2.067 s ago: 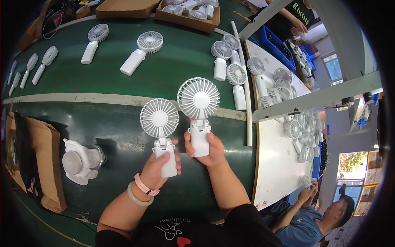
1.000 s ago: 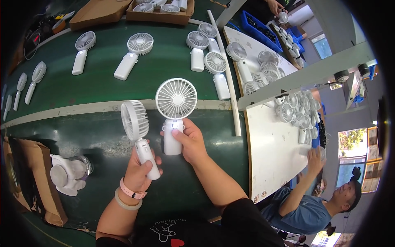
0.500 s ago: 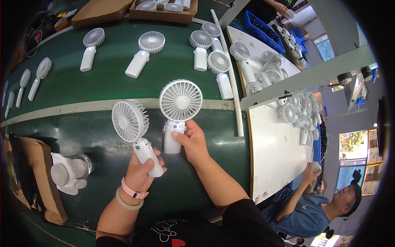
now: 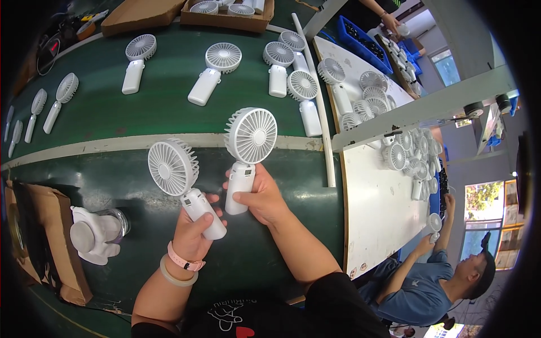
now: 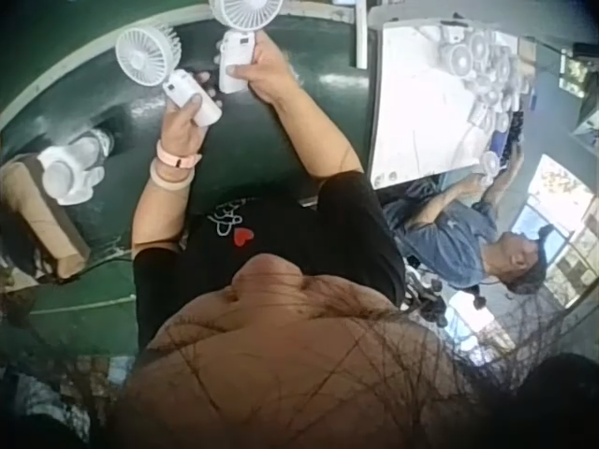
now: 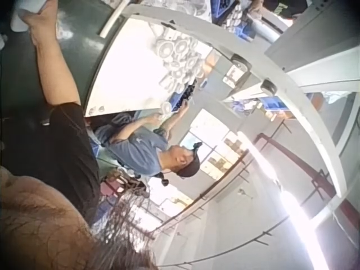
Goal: The person tests handheld electric fans by picking them up from a conveyor belt, pressing their power buttons by hand, and placing them onto a table.
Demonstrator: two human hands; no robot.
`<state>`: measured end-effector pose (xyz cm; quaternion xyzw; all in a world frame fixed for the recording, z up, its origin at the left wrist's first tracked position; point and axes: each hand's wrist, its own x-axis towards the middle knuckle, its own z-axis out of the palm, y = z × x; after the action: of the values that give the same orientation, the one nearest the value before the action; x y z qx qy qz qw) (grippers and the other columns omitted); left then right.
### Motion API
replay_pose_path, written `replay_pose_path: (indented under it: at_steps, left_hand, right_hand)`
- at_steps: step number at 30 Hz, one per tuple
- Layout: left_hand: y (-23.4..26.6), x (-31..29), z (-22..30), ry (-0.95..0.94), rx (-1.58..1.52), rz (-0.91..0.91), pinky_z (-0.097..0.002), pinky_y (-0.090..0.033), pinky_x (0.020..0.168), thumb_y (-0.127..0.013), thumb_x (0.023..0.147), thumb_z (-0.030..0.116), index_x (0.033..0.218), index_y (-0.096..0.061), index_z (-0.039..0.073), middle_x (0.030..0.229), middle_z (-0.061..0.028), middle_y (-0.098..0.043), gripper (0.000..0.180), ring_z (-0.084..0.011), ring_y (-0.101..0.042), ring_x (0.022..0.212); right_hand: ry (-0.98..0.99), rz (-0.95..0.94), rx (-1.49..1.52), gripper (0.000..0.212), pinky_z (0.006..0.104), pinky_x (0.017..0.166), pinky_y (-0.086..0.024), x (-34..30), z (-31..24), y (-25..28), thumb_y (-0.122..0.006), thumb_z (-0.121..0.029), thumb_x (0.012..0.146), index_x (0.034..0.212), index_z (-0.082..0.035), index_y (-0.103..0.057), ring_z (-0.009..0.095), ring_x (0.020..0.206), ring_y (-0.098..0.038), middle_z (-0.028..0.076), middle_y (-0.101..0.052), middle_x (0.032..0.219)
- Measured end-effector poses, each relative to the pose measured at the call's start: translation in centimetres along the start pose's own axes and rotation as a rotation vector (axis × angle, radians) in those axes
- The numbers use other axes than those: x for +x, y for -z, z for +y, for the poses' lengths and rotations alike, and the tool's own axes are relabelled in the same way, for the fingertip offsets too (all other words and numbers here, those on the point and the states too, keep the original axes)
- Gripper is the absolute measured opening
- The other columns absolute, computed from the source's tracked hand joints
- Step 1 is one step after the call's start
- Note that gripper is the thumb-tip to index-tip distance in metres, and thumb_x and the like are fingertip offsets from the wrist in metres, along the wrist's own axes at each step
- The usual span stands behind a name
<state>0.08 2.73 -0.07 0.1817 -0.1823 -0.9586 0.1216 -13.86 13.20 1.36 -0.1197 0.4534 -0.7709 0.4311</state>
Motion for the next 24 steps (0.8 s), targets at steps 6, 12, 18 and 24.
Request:
replay_pose_path:
  at_steps: [6,12,18,24]
  left_hand:
    - [-0.2,-0.1,0.0,0.002,0.018,0.003,-0.0357,-0.052,0.072,-0.062,0.077,0.000,0.110,-0.045,0.011,0.104,-0.0062,-0.053,0.039,-0.0167,-0.057,0.087]
    - [0.1,-0.1,-0.1,0.004,0.002,0.002,-0.0360,-0.052,0.073,-0.061,0.077,0.000,0.110,-0.044,0.011,0.104,-0.0061,-0.052,0.039,-0.0171,-0.056,0.089]
    - [-0.7,0.2,-0.3,-0.054,-0.006,-0.020,-0.0433,-0.045,0.089,-0.063,0.079,0.011,0.117,-0.042,0.011,0.118,-0.0100,-0.049,0.043,-0.0235,-0.050,0.109]
    - [0.8,0.4,0.5,0.094,-0.353,-0.254,-0.0454,-0.045,0.086,-0.052,0.085,0.040,0.121,-0.042,0.014,0.126,-0.0149,-0.045,0.046,-0.0294,-0.048,0.112]
  right_hand:
    - [0.056,0.066,-0.072,0.051,0.0307,0.074,-0.048,-0.2,-0.5,-0.1,-0.065,0.002,0.071,0.116,-0.006,-0.041,0.016,0.082,-0.058,0.008,-0.055,0.095]
    - [-0.007,0.051,-0.102,0.050,0.0282,0.067,-0.048,0.3,0.2,0.5,-0.050,-0.046,0.086,0.113,-0.005,-0.043,0.015,0.074,-0.057,0.008,-0.056,0.090]
    - [0.082,0.049,-0.447,0.037,0.0282,0.076,-0.047,0.2,0.1,0.1,-0.057,-0.020,0.086,0.116,-0.005,-0.041,0.013,0.086,-0.055,0.005,-0.055,0.098]
    - [0.412,-0.018,-1.078,0.024,0.0300,0.076,-0.044,-0.6,0.3,-2.2,-0.053,-0.007,0.084,0.106,0.001,-0.057,0.021,0.084,-0.053,0.010,-0.048,0.099]
